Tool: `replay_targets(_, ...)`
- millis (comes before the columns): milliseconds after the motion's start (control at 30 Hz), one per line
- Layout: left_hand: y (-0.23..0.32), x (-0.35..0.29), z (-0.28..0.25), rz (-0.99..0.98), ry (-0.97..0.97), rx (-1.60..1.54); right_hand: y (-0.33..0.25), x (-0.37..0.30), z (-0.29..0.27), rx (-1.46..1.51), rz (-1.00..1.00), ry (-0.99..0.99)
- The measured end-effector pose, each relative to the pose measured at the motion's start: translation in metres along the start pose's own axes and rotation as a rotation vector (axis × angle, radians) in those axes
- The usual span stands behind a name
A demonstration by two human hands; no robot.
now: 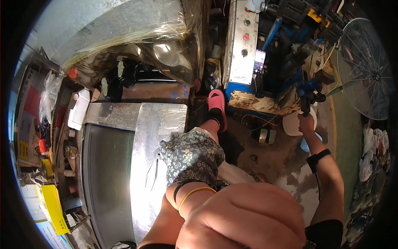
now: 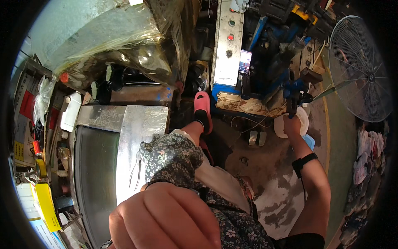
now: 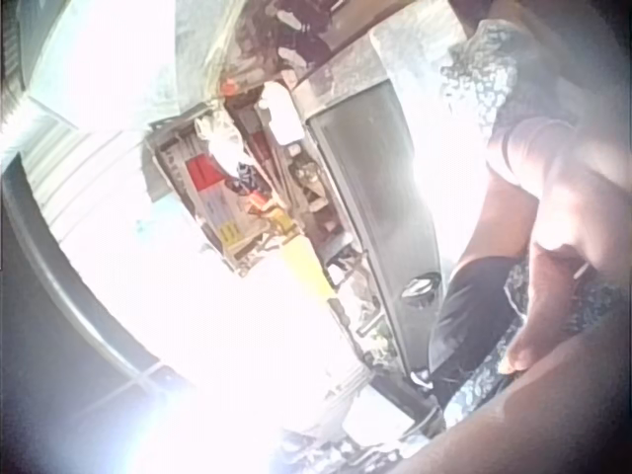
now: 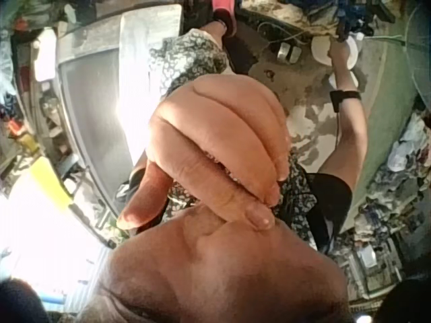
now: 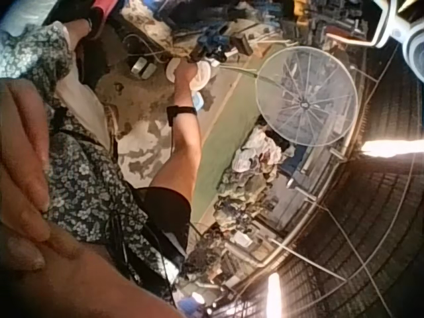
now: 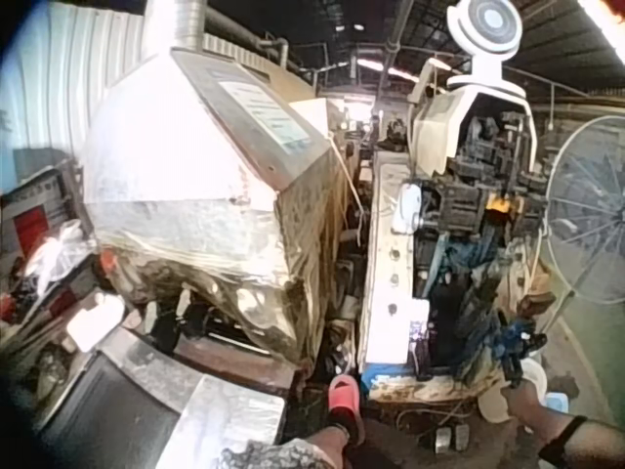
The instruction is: The person is lasting shoes by placing them into a molding machine and preparing them for the next stage of production.
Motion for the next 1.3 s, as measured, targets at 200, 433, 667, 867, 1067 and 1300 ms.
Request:
replay_targets(200,0.000,-0.001,0.005,-0.080,-0.060,-0.020,-0.002,-0.004,0.000,0.036,0.015,0.009)
replay_targets(433,-0.009,0.006,-0.003,-0.241,-0.100,0.004,-0.002,-0.006,-0.001,0.018,0.048,0.026)
replay_targets(667,-0.017,-0.011,-0.011,-0.599,-0.236,-0.079,0.004,0.001,0.003,0.025,0.028,-0.018)
replay_targets(867,-0.020,-0.012,-0.007,-0.487,-0.261,-0.135,0.001,-0.001,0.000,-0.005,0.021,0.006)
replay_targets(1067,-0.022,-0.010,-0.007,-0.310,-0.080,-0.050,-0.006,-0.007,0.000,-0.022,0.028,-0.002)
replay_targets(1300,-0.020,-0.011,0.006,-0.346,-0.146,0.041,-0.006,-0.007,0.000,-0.012,0.016,-0.010)
Point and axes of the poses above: each hand's wrist, its own x-axis towards the middle knuckle, its own z-axis out of the palm, y = z × x, the point moved 10 cm from there along x, towards the middle knuckle
